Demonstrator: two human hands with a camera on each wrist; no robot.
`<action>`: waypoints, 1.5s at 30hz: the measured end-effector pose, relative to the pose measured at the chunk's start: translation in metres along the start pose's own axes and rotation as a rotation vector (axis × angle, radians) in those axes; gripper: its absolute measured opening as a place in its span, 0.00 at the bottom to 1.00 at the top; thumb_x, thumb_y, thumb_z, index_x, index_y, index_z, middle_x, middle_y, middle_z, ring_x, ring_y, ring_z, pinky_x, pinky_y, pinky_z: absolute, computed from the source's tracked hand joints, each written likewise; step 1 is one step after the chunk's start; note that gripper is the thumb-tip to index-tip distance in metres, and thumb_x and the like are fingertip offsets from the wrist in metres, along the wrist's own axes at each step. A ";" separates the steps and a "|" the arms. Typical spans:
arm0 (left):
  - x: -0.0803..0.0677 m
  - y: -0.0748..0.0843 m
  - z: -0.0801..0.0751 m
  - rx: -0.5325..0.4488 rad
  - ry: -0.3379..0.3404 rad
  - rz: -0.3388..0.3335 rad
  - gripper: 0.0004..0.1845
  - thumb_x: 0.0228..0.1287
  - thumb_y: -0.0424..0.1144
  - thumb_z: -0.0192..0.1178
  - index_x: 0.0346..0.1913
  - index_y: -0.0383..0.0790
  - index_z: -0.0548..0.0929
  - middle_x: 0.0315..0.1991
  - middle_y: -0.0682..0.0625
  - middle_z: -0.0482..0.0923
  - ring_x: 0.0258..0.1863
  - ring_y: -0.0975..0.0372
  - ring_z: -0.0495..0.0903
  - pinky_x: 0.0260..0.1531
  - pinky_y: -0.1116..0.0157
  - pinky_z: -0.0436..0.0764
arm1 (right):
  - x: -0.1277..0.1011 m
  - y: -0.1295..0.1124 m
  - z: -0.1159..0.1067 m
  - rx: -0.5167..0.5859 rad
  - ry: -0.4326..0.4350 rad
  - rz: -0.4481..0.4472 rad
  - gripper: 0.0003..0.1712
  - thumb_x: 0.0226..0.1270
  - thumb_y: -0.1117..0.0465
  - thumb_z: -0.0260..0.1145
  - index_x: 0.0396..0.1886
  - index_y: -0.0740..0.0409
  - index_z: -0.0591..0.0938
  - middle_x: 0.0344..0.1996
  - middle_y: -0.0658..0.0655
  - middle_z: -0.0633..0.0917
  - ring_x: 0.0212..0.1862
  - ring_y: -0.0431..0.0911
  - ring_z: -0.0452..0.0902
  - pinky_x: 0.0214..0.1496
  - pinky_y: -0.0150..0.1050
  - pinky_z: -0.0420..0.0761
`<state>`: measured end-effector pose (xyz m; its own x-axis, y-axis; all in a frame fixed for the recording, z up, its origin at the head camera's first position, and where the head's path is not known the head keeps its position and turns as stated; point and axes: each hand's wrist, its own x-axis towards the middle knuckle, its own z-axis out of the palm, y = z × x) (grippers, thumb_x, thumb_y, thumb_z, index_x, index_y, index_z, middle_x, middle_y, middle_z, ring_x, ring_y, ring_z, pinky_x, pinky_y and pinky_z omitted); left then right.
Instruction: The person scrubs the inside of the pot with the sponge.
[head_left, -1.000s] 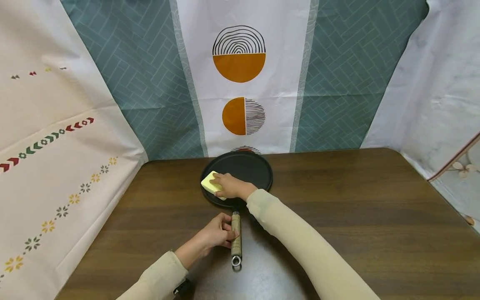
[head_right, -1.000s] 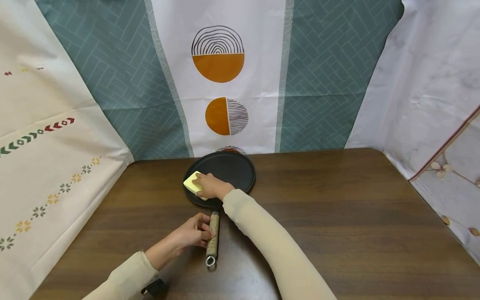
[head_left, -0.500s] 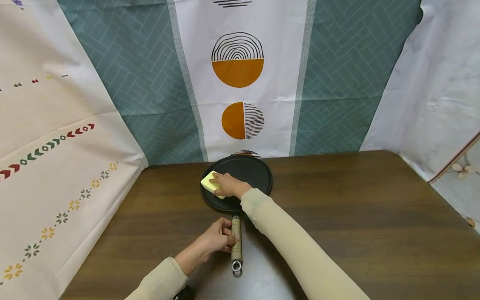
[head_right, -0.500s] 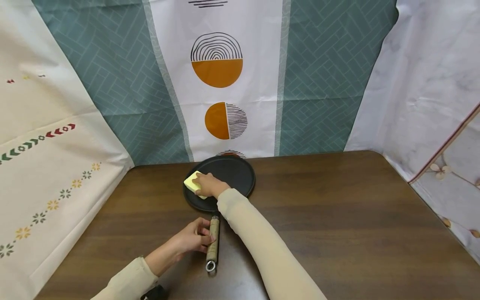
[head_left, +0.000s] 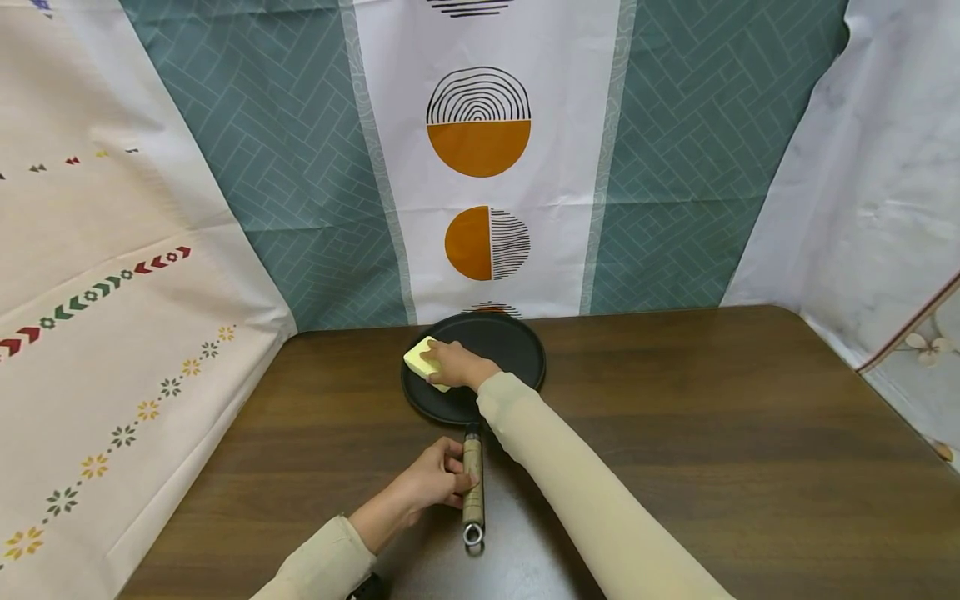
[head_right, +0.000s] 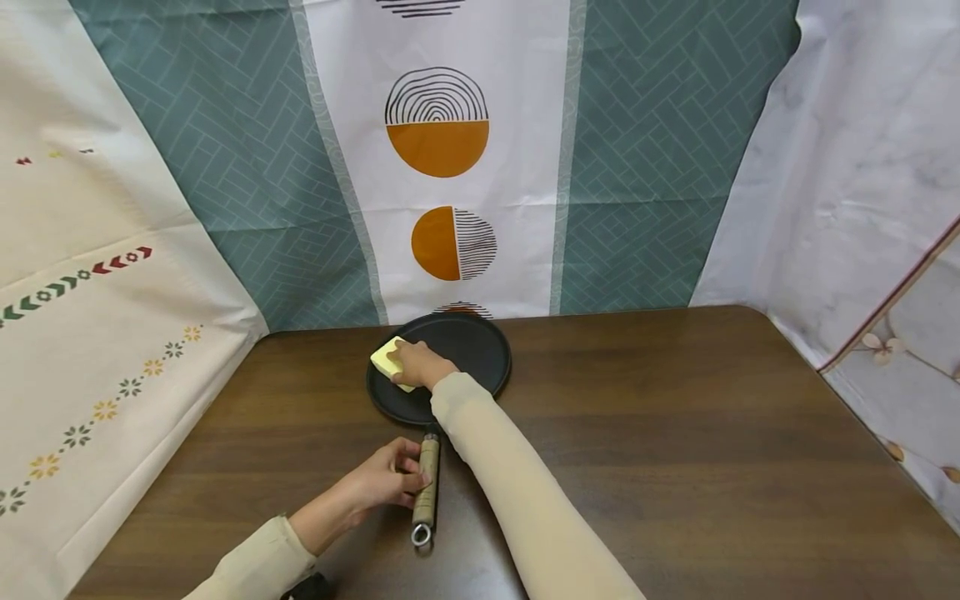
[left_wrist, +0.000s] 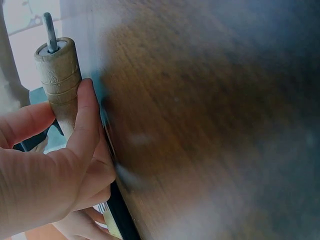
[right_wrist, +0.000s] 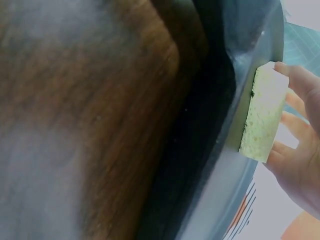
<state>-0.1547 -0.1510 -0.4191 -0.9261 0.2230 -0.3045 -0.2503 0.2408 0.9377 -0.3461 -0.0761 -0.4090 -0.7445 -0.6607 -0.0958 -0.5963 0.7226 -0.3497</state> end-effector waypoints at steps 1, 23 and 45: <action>0.000 0.000 0.000 -0.001 0.001 -0.001 0.24 0.59 0.22 0.59 0.55 0.22 0.60 0.35 0.44 0.61 0.30 0.56 0.73 0.30 0.59 0.85 | 0.001 0.000 0.000 0.004 0.003 0.001 0.32 0.70 0.53 0.61 0.72 0.51 0.65 0.74 0.56 0.56 0.70 0.62 0.56 0.70 0.48 0.63; -0.003 0.003 0.005 -0.011 -0.005 -0.011 0.26 0.59 0.24 0.61 0.57 0.23 0.61 0.36 0.44 0.62 0.31 0.56 0.73 0.30 0.60 0.84 | 0.013 0.024 -0.001 0.010 0.040 0.130 0.33 0.74 0.49 0.56 0.74 0.48 0.60 0.75 0.55 0.54 0.71 0.57 0.54 0.68 0.48 0.65; -0.005 0.003 0.002 0.007 0.011 -0.024 0.28 0.60 0.24 0.60 0.59 0.21 0.60 0.36 0.44 0.62 0.32 0.57 0.73 0.31 0.60 0.84 | 0.003 0.042 -0.006 0.104 0.163 0.278 0.33 0.75 0.50 0.54 0.75 0.52 0.59 0.75 0.58 0.52 0.69 0.58 0.55 0.62 0.51 0.71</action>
<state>-0.1504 -0.1499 -0.4152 -0.9229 0.2069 -0.3246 -0.2700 0.2530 0.9290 -0.3747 -0.0468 -0.4184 -0.9175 -0.3942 -0.0529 -0.3364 0.8401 -0.4256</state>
